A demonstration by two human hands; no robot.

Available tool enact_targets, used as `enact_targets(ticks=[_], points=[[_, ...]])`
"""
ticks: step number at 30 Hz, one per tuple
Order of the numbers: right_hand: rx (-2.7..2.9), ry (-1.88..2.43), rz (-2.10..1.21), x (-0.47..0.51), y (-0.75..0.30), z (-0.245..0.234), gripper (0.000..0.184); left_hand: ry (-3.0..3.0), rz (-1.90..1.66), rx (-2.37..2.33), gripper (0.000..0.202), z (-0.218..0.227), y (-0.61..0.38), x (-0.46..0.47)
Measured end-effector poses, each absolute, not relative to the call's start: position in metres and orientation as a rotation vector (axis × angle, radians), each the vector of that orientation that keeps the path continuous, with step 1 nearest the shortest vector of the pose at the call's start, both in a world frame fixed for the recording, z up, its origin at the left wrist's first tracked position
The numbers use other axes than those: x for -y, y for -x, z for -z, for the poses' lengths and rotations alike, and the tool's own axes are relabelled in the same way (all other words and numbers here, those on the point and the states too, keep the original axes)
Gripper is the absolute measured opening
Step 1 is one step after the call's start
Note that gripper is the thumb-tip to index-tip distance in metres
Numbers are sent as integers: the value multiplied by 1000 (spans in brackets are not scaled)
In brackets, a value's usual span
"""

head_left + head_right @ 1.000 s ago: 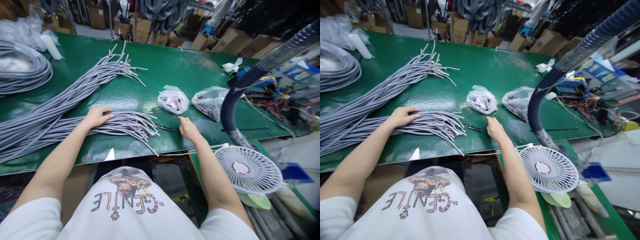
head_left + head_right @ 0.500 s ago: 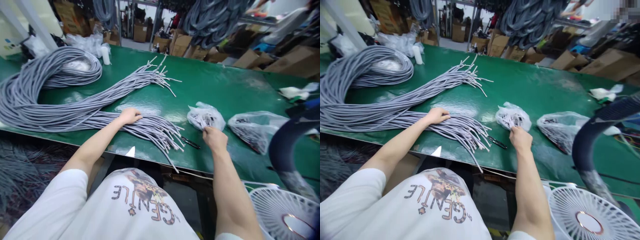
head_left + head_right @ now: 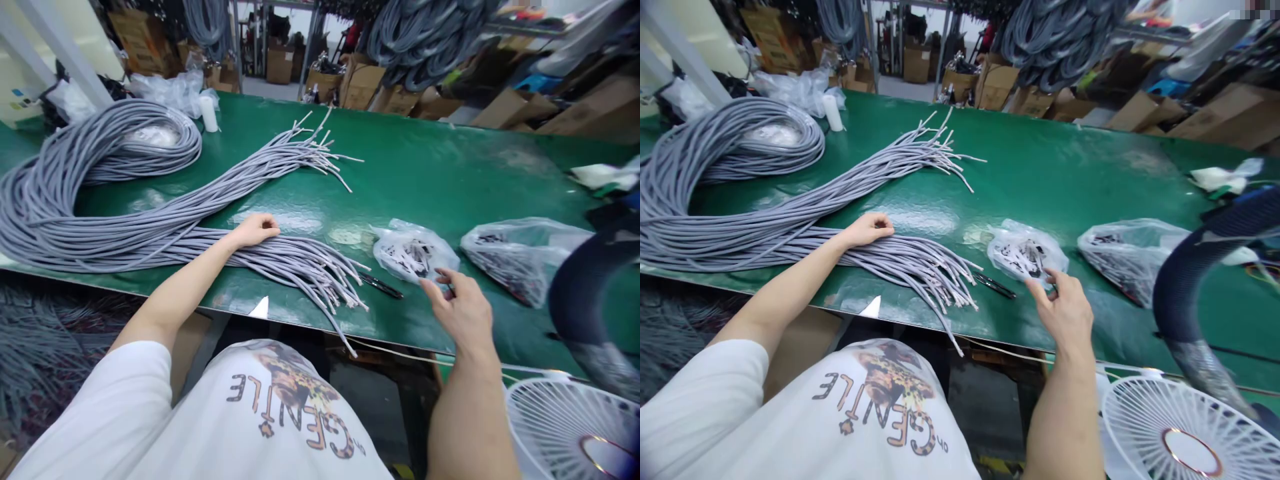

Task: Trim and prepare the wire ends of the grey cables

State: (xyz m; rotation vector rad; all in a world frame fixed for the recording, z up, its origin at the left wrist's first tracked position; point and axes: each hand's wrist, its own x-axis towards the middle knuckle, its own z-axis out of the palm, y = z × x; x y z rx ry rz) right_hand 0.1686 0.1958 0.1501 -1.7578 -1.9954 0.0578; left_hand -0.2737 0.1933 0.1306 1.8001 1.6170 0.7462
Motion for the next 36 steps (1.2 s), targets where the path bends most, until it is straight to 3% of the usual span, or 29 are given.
enact_targets(ticks=[7, 13, 17, 21, 25, 30, 36], points=[[1596, 1510, -409, -168, -138, -129, 40, -1804, -375, -1595, 40, -146, 292, -200], [1601, 1479, -481, -167, -124, -101, 32, -1892, -371, -1498, 46, -150, 266, -215], [1659, 1436, -398, -169, -122, -98, 28, -2185, -421, -1378, 39, -153, 199, -232], [1660, 1441, -360, -170, -123, -98, 27, -2585, -128, -1162, 26, -155, 143, -245], [1599, 1467, -432, -171, -125, -97, 26, -2700, -175, -1173, 30, -175, 132, -242], [1550, 1432, -485, -173, -123, -100, 23, -2297, -639, -1020, 37, -215, 135, -218], [1334, 1333, -638, -133, -104, -120, 25, -1470, -465, -786, 52, -191, 119, -185]])
